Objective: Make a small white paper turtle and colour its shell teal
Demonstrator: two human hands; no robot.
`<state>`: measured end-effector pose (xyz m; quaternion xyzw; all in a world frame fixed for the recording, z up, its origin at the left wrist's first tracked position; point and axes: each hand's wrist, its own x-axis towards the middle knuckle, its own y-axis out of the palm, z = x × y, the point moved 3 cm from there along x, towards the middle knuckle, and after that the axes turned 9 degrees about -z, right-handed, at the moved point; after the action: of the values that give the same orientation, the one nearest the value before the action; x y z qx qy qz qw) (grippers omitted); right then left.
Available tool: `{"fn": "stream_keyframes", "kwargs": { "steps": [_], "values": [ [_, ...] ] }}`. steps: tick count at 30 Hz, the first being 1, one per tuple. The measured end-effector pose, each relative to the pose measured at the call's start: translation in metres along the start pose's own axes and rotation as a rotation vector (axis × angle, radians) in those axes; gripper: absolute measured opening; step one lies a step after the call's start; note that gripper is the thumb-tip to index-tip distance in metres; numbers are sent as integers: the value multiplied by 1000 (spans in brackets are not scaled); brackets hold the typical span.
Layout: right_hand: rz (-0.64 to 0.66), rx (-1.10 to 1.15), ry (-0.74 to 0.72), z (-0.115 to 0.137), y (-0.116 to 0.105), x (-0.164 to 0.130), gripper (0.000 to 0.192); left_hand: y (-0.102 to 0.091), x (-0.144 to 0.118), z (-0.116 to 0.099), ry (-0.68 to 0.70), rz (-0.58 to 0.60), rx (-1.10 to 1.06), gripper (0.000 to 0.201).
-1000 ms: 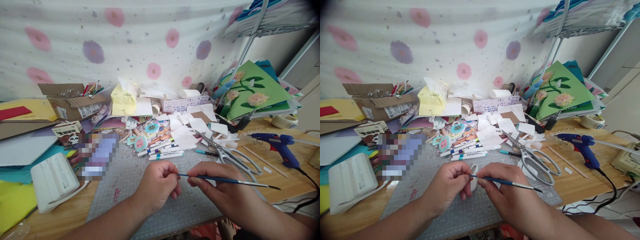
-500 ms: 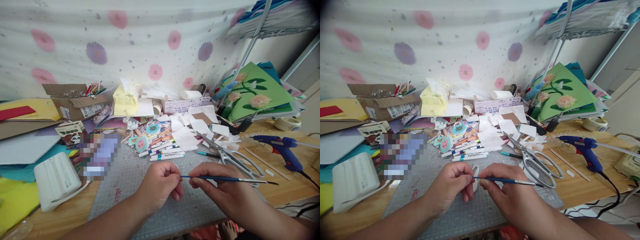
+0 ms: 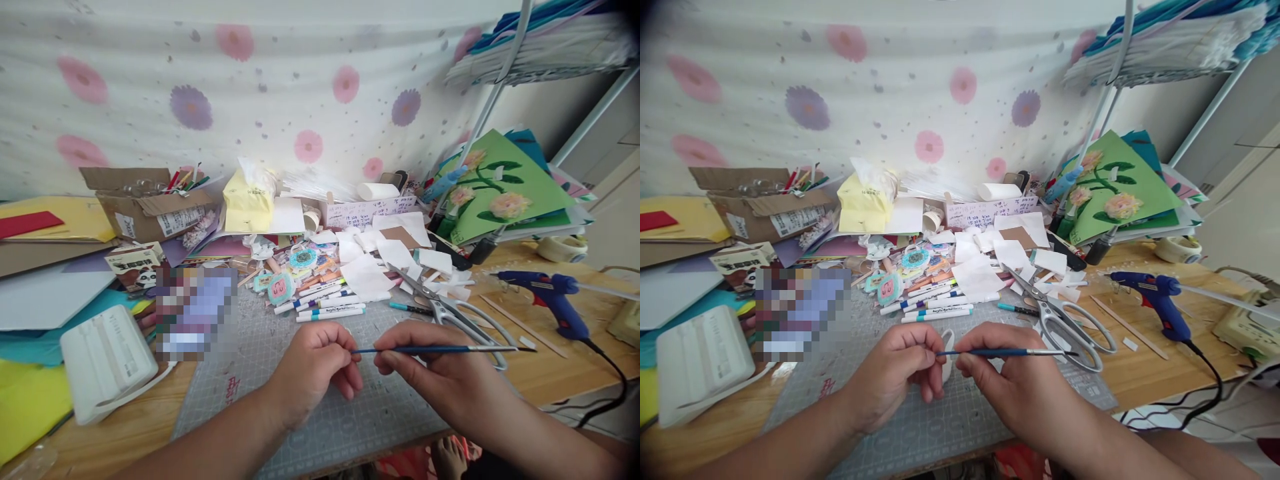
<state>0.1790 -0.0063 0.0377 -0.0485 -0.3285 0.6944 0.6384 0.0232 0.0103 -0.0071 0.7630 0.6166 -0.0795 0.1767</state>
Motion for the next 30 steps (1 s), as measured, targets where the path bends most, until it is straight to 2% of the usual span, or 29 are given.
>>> {"fn": "stream_keyframes", "kwargs": {
  "steps": [6, 15, 25, 30],
  "values": [
    [15, -47, -99, -2, 1, -3, 9, 1, 1, -1, 28, -40, 90, 6],
    [68, -61, -179, -2, 0, -5, 15, 1, 0, 1, -32, -67, 82, 6],
    [74, -46, -156, 0, -3, -2, 15, 1, 0, 1, -86, -14, -70, 9],
    [90, -56, -158, 1, -2, -4, 15, 1, 0, 0, -76, -22, 3, 5]
  ]
}}
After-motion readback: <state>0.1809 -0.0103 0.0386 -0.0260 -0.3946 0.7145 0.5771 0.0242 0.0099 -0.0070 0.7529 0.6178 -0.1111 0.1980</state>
